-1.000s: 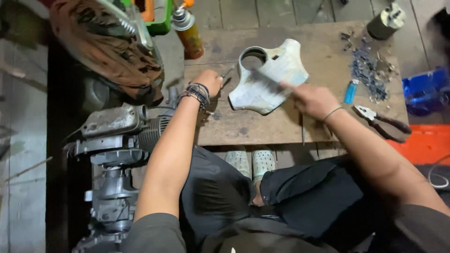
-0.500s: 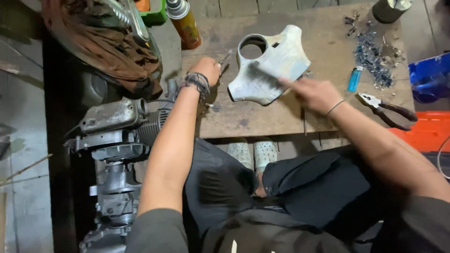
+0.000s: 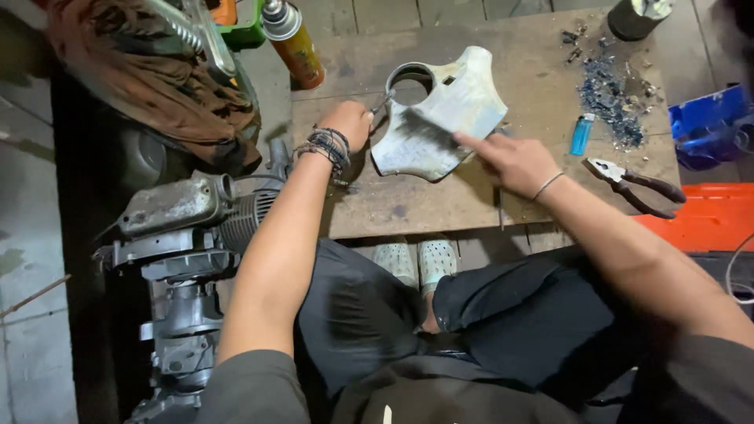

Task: The person scrubs a white metal part with a wire brush on a wooden table, then flips it over to clean the other side. The person also briefly picks up a spray can before continuing to scrub the part.

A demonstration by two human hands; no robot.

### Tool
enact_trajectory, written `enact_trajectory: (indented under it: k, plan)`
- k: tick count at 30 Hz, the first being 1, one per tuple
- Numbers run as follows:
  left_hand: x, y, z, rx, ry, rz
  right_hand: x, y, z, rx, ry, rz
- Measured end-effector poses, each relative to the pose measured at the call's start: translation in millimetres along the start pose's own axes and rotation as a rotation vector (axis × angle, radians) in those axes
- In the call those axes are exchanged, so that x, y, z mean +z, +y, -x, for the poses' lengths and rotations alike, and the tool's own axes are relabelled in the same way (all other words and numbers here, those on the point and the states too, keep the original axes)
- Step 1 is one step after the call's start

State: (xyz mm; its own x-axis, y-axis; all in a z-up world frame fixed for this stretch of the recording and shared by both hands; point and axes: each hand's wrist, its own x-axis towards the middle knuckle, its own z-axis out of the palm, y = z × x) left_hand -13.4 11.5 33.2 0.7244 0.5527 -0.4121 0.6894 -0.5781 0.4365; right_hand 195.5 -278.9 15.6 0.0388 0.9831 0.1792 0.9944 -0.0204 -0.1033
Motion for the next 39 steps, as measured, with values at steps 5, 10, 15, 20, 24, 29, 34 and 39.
enact_trajectory:
  k: [5, 10, 15, 20, 24, 29, 34, 39]
  plan:
    - [-13, -13, 11, -0.056, -0.008, 0.017, 44, 103, 9, 0.425, 0.022, 0.072]
    - [3, -19, -10, -0.067, 0.031, 0.013, 4, 50, -3, 0.492, 0.180, -0.099]
    - [16, -14, -15, -0.079, 0.006, 0.017, 0, -7, -1, 0.180, -0.051, -0.065]
    - [-22, 21, 39, -0.058, -0.023, 0.079, 40, 103, 20, 0.403, -0.020, 0.010]
    - [-2, 26, 28, 0.179, 0.027, -0.013, 36, 100, 18, 0.518, 0.071, -0.101]
    - [45, 37, -8, 0.346, 0.037, -0.080, 4, 20, -3, 0.437, -0.004, -0.204]
    - [52, 32, -8, 0.235, -0.037, -0.187, 18, 63, 3, 0.435, -0.051, -0.153]
    - [55, 30, -9, 0.129, -0.079, -0.199, -15, 37, -10, 0.702, -0.032, -0.283]
